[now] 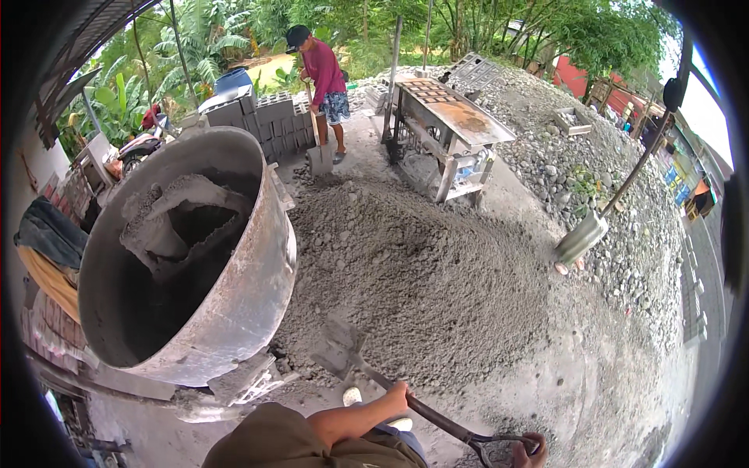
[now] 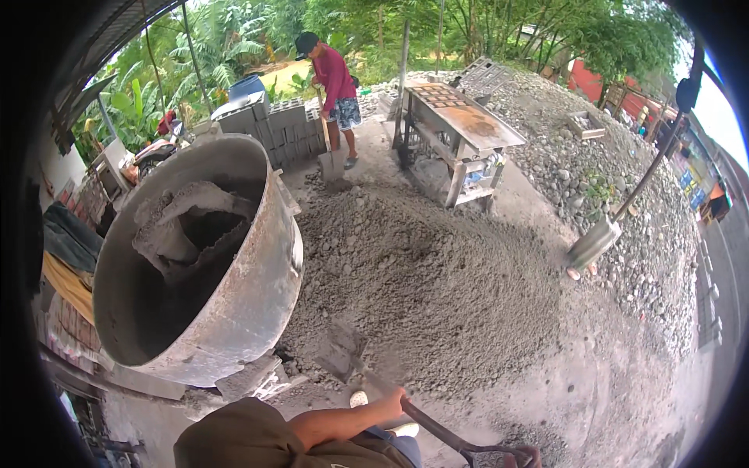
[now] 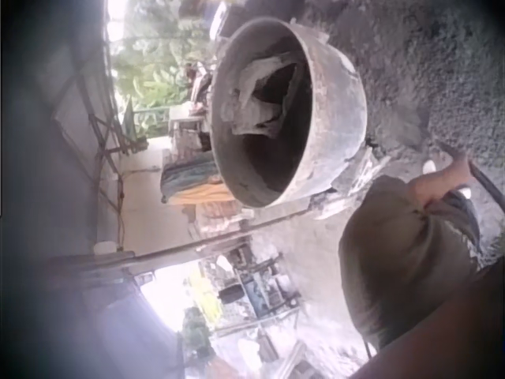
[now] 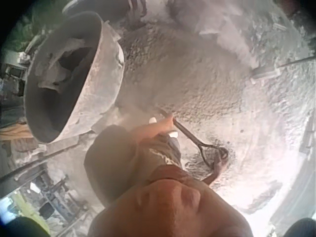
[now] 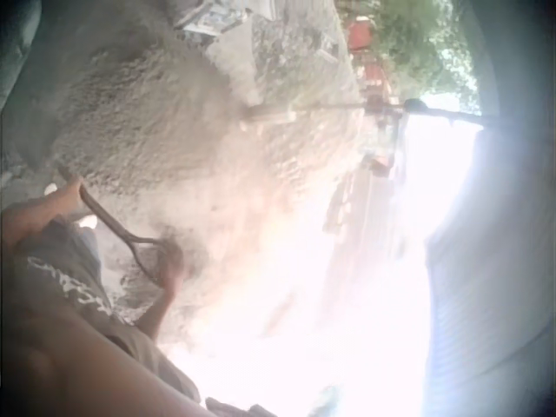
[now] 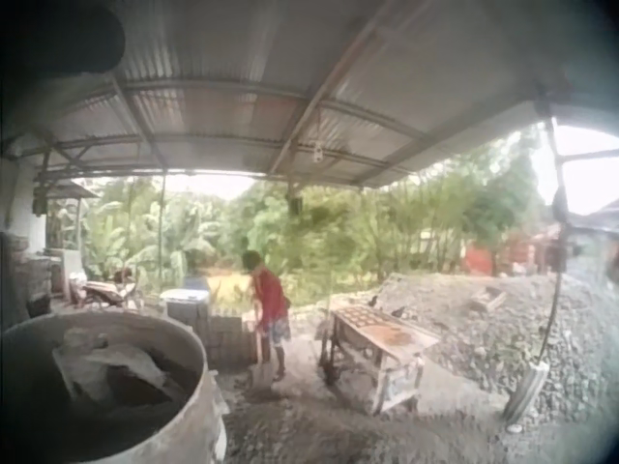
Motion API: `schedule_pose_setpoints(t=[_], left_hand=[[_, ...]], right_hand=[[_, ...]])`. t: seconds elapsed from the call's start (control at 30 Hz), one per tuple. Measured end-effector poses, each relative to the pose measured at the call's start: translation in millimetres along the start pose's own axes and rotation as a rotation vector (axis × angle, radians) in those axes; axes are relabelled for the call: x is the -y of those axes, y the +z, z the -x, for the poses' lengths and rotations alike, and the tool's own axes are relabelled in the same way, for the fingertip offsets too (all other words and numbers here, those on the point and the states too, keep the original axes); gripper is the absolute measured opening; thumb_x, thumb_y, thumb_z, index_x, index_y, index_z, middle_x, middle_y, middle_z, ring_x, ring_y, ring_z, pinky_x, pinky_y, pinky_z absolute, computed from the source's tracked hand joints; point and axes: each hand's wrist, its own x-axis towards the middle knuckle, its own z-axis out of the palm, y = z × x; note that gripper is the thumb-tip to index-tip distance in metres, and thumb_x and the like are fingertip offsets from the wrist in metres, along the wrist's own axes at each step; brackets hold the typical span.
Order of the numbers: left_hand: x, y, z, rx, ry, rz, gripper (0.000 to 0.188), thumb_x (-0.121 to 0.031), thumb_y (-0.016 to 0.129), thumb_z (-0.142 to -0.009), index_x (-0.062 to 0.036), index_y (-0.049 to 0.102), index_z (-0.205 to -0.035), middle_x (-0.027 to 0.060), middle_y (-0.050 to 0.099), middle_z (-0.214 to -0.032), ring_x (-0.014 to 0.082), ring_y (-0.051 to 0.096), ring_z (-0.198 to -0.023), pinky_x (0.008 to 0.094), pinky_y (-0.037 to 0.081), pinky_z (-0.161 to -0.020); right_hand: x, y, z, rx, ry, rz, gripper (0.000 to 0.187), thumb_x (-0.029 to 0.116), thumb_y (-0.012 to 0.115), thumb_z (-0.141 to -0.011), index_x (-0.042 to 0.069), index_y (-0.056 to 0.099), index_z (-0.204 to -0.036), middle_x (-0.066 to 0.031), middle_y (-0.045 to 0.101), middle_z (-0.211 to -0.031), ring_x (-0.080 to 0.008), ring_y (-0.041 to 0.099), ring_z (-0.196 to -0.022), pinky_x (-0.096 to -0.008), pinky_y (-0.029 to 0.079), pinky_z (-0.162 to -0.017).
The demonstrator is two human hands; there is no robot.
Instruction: The person shovels wet sand from a pile on the ground into a concrete mixer.
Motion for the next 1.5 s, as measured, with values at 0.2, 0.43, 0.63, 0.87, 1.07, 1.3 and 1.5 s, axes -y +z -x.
schedule_pose_setpoints(t=[0.2,0.43,0.63,0.87,1.07,1.3,1.5], left_hand=[[-67.8,-24.4,18.0,0.255,-0.044,-0.001,0.005,-0.012,0.056,-0.087,-0.0066,0.056,-0.086,0.0072,0.056,-0.078,0.0245,0.058,-0.069,0.0365,0.053,-0.067],[-130.8,-81.5,47.2,0.539,0.083,-0.769,0.019,-0.017,0.064,-0.089,-0.0059,0.063,-0.104,0.0053,0.062,-0.077,0.016,0.059,-0.062,0.0347,0.05,-0.055],[-231.2,-266.6,51.7,0.103,0.4,-0.937,0.019,-0.026,0.061,-0.091,-0.0078,0.056,-0.091,0.0056,0.058,-0.077,0.0169,0.056,-0.053,0.0295,0.044,-0.044],[-260.4,-407.8,59.3,-0.188,0.179,-1.107,0.02,-0.022,0.059,-0.092,-0.004,0.057,-0.1,0.0077,0.061,-0.076,0.0191,0.055,-0.046,0.0327,0.041,-0.038],[-235.8,-305.8,88.4,0.01,0.443,-0.959,0.024,-0.023,0.061,-0.093,-0.0048,0.057,-0.108,0.0063,0.063,-0.085,0.0189,0.062,-0.057,0.0306,0.05,-0.049],[-174.1,-140.5,213.9,0.669,0.835,-1.307,0.059,-0.009,0.073,-0.082,-0.0023,0.047,-0.134,0.0083,0.06,-0.113,0.02,0.064,-0.098,0.0313,0.055,-0.076],[-77.6,-50.0,295.0,0.592,1.45,-1.89,0.075,-0.019,0.083,-0.067,-0.0031,0.047,-0.131,0.016,0.057,-0.12,0.0297,0.058,-0.114,0.0405,0.05,-0.091]], right_hand=[[135.9,140.3,20.4,0.439,-0.38,0.489,0.036,0.03,0.089,-0.068,0.008,0.069,-0.089,-0.0084,0.069,-0.072,-0.0201,0.069,-0.063,-0.0347,0.05,-0.055],[31.2,278.8,-9.8,0.806,-0.864,0.603,0.019,0.012,0.067,-0.068,0.013,0.068,-0.087,-0.0092,0.068,-0.082,-0.0325,0.066,-0.082,-0.0452,0.051,-0.074],[-7.1,305.7,8.5,1.033,-0.65,0.673,0.026,0.02,0.074,-0.059,0.011,0.067,-0.083,-0.0106,0.068,-0.079,-0.0338,0.069,-0.079,-0.0477,0.054,-0.069],[-0.8,333.4,19.6,1.004,-0.672,0.693,0.024,0.018,0.074,-0.061,0.008,0.066,-0.081,-0.011,0.068,-0.081,-0.0327,0.069,-0.082,-0.0452,0.055,-0.072],[-12.4,349.2,12.0,1.045,-0.862,0.609,0.03,0.023,0.076,-0.066,0.007,0.064,-0.089,-0.011,0.065,-0.089,-0.0326,0.067,-0.087,-0.0454,0.054,-0.072],[-1.1,300.5,-40.1,0.859,-1.01,0.099,0.035,0.041,0.066,-0.086,0.007,0.06,-0.091,-0.0112,0.058,-0.091,-0.0317,0.06,-0.086,-0.0459,0.047,-0.076],[-2.4,269.1,-73.9,0.72,-1.022,-0.098,0.035,0.039,0.05,-0.098,0.004,0.051,-0.09,-0.0141,0.051,-0.089,-0.0334,0.052,-0.09,-0.0463,0.038,-0.087]])
